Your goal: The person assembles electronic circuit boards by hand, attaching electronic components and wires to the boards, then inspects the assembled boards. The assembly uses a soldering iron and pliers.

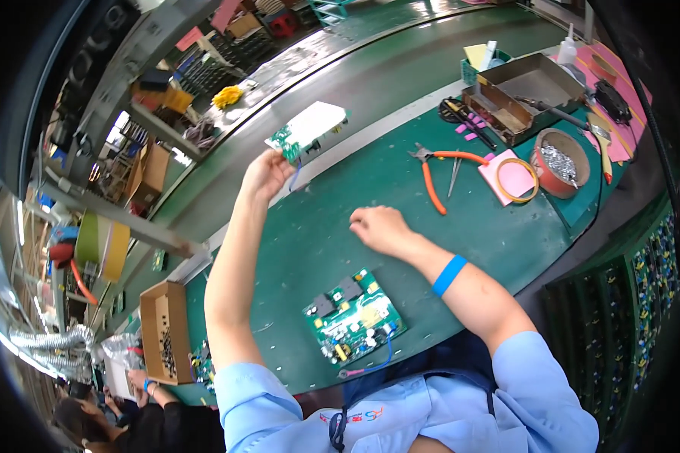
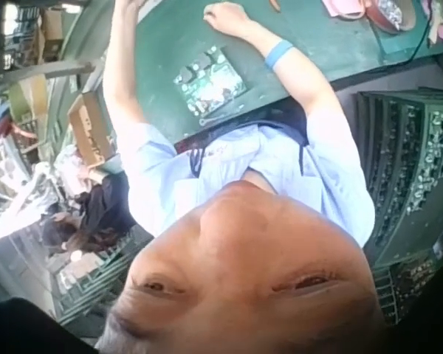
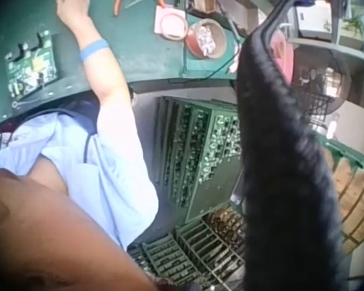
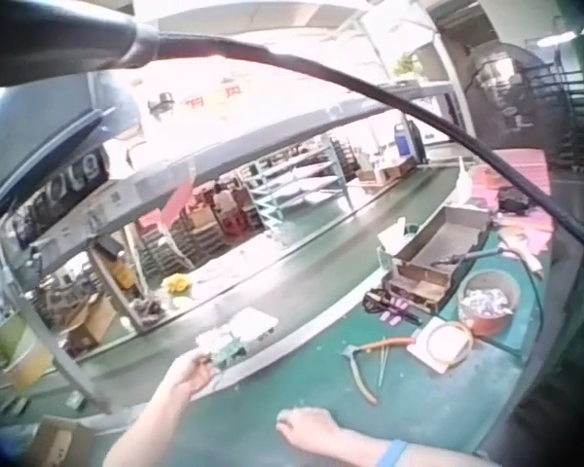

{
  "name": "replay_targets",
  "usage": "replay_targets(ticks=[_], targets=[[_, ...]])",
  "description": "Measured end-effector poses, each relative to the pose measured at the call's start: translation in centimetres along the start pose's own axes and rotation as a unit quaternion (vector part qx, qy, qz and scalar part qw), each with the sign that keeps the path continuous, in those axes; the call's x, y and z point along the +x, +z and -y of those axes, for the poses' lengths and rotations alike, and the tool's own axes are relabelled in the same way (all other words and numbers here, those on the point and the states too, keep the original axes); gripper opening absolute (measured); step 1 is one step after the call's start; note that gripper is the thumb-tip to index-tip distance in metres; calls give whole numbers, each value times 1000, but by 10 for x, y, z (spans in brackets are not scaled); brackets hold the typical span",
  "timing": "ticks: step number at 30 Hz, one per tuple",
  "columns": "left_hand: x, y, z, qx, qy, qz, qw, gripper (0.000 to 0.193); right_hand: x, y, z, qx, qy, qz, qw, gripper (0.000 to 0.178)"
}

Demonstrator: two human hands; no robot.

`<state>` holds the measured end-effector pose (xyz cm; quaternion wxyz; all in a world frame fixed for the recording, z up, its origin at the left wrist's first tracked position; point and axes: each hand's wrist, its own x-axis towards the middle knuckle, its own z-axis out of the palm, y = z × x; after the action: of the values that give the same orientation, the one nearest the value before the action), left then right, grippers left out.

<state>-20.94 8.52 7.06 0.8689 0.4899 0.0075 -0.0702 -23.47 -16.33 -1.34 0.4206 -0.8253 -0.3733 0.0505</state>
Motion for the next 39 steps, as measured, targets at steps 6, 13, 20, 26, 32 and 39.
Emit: replay_targets(ticks=[6,13,20,26,32,39], targets=[[-126,46,46,158,99,-145,972,6,13,-20,-12,466,147,3,873,37],[-180,46,91,138,85,-152,975,8,4,-23,15,553,68,219,801,37],[-191,44,106,94,106,-160,977,9,-4,-15,26,511,71,198,834,32],[-190,57,104,89,112,-188,972,9,-4,-12,20,528,75,196,823,36],[-190,48,109,95,111,-182,972,12,-2,-11,20,524,78,195,825,36],[-189,52,109,58,94,-183,977,17,-4,-13,23,525,81,192,825,35]])
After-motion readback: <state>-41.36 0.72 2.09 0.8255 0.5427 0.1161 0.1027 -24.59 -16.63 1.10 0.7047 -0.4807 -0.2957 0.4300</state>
